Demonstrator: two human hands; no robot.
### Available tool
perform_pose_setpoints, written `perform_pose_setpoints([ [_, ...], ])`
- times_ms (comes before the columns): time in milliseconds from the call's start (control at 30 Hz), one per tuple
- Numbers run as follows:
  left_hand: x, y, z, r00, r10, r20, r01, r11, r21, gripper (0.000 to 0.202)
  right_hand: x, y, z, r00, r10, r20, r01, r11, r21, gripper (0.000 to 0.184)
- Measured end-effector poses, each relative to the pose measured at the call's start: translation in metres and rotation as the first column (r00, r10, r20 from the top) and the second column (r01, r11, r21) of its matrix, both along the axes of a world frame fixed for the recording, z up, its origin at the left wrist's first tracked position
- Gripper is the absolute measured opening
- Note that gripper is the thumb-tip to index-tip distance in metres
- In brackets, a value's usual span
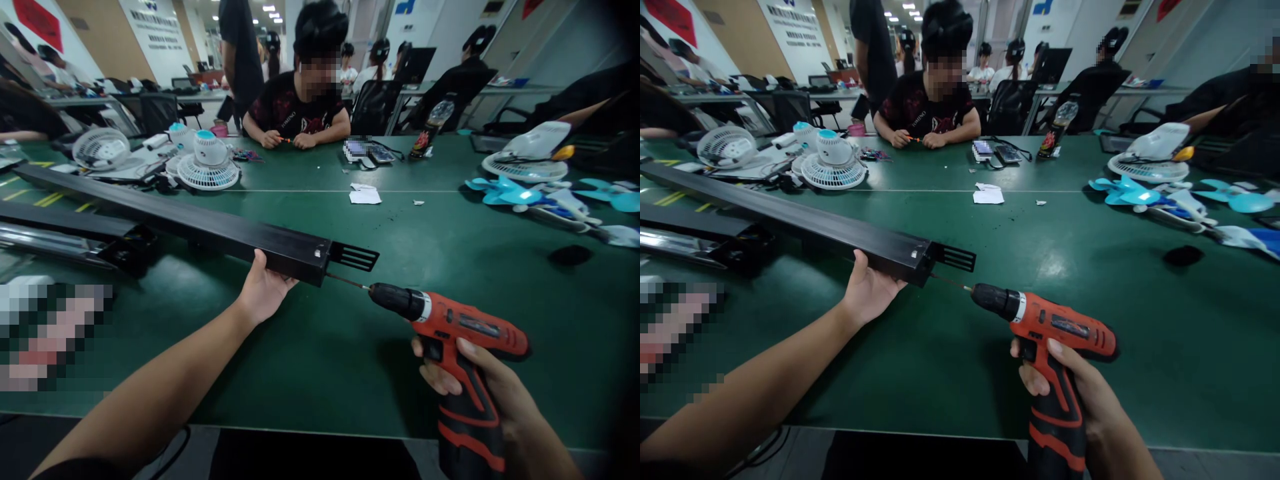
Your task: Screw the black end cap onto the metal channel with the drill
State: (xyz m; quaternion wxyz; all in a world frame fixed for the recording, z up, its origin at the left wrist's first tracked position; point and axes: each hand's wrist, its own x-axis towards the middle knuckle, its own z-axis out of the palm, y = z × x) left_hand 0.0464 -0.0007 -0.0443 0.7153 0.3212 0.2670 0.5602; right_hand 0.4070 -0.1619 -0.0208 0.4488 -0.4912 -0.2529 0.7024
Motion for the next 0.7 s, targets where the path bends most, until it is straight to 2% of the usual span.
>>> perform_pose_setpoints([
  [100, -0.003, 0.001, -0.002, 0.999, -0.035, 0.014, 0.035, 0.999, 0.006, 0.081, 0.000, -0.001, 0.001, 0.998, 0.004, -0.065, -0.004, 1.000, 0.001, 0.060],
  [300, -0.006, 0.001, -0.003, 0.993, -0.116, -0.013, 0.116, 0.993, 0.009, 0.074, -0.001, -0.005, 0.007, 0.987, -0.054, -0.153, 0.066, 0.995, 0.078, 0.048],
  [433, -0.007, -0.001, -0.003, 0.991, -0.126, -0.037, 0.126, 0.992, -0.002, 0.061, 0.003, -0.010, 0.006, 0.983, -0.080, -0.166, 0.090, 0.995, 0.052, 0.051],
  [500, -0.007, -0.001, -0.004, 0.993, -0.113, -0.036, 0.113, 0.994, -0.001, 0.055, 0.008, -0.011, 0.004, 0.985, -0.052, -0.165, 0.057, 0.998, 0.022, 0.051],
  [600, -0.007, 0.000, -0.006, 0.993, -0.103, -0.054, 0.104, 0.994, 0.019, 0.052, 0.013, -0.011, 0.001, 0.990, 0.001, -0.142, 0.000, 1.000, 0.006, 0.058],
  [700, -0.007, -0.001, -0.007, 0.993, -0.096, -0.073, 0.100, 0.994, 0.047, 0.054, 0.011, -0.011, 0.001, 0.991, -0.022, -0.130, 0.023, 1.000, 0.003, 0.060],
])
